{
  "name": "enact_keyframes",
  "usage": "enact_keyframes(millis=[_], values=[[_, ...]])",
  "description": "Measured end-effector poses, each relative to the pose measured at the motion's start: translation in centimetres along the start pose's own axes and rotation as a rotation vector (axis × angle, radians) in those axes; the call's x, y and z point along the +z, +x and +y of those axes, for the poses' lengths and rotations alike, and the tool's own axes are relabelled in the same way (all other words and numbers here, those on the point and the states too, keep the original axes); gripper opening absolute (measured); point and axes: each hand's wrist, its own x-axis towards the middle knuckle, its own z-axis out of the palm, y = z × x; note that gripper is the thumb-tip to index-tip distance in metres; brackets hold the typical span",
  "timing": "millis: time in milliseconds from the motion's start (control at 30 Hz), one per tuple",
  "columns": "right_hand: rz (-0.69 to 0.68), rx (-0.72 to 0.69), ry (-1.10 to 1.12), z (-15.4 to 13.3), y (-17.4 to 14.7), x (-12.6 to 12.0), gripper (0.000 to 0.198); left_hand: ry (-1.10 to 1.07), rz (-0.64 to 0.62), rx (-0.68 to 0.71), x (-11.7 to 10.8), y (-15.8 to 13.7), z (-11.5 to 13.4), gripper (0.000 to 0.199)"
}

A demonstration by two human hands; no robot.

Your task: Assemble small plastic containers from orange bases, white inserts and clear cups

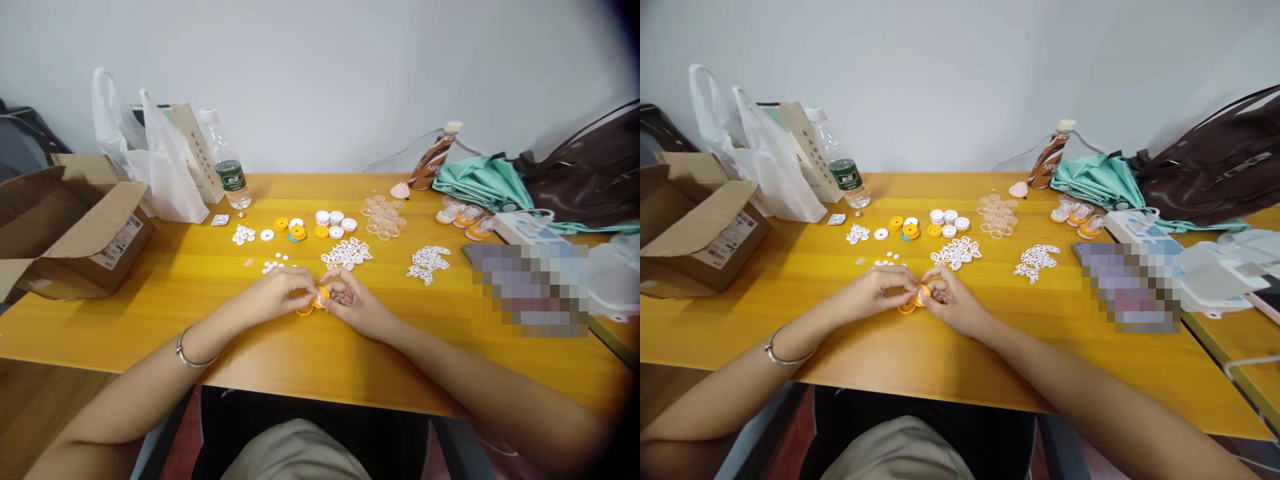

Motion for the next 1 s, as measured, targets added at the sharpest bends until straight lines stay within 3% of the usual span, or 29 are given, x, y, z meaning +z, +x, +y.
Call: enact_keyframes(millis=[367,500,1000], values=[[0.005,-0.032,-0.1,0.13,-0.18,0.13,0.025,-0.15,0.062,-0.168,0.64,0.07,-0.14,0.01],[-0.013,-0.079,-0.215,0.32,-0.27,0.17,0.023,-0.316,0.092,-0.249,0.99,0.03,-0.18,0.016],[0.002,-0.21,-0.306,-0.38,-0.82,0.86,0.014,-0.628,0.033,-0.441,0.58,0.39,0.09,0.013]])
